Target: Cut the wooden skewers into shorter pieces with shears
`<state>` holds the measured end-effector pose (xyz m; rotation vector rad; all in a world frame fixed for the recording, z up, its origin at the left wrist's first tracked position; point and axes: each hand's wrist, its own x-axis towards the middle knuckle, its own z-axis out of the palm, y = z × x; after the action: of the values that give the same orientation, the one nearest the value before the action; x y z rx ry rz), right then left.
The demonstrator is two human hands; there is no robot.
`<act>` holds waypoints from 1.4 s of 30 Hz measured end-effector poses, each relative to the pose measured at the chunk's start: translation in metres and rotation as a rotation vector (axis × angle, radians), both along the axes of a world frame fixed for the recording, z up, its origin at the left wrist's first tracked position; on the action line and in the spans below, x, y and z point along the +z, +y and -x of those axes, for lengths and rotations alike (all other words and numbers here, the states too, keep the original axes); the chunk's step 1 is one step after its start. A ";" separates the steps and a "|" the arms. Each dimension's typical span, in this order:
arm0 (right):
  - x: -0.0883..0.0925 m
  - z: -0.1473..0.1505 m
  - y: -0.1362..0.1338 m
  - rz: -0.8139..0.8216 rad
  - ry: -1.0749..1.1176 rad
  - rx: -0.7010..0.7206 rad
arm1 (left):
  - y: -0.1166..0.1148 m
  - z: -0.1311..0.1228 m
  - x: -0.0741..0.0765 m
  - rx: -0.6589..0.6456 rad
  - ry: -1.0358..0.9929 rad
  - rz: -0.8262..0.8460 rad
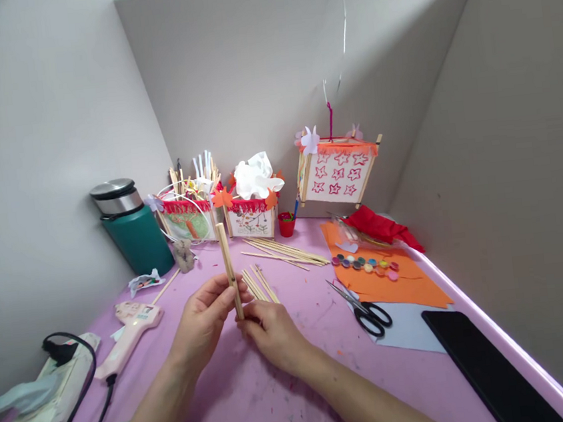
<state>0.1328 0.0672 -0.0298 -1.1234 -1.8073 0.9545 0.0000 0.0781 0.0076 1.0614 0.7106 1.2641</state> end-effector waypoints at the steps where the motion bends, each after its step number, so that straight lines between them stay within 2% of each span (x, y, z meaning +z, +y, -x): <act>1: 0.000 0.000 0.001 -0.031 -0.016 -0.021 | -0.001 0.000 0.000 -0.013 -0.001 -0.009; 12: -0.001 -0.003 0.004 -0.096 -0.211 0.003 | 0.000 0.000 0.000 -0.010 0.009 -0.043; 19: -0.004 0.000 0.001 -0.153 -0.098 -0.011 | -0.001 -0.003 -0.003 -0.051 -0.081 0.053; 26: -0.009 0.004 0.002 -0.179 -0.022 -0.009 | -0.005 -0.006 -0.002 -0.074 -0.122 -0.070; 32: -0.010 0.005 0.002 -0.178 -0.016 0.013 | -0.005 -0.005 -0.001 -0.067 -0.123 -0.034; 38: -0.006 0.007 -0.001 -0.212 0.042 0.035 | -0.007 -0.001 -0.003 -0.097 -0.068 -0.105; 42: -0.007 0.008 -0.003 -0.194 0.002 0.037 | -0.007 -0.001 -0.006 -0.106 -0.023 -0.106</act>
<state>0.1253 0.0647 -0.0372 -0.9710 -1.8800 0.7822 0.0009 0.0716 0.0016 1.1539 0.5679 1.2310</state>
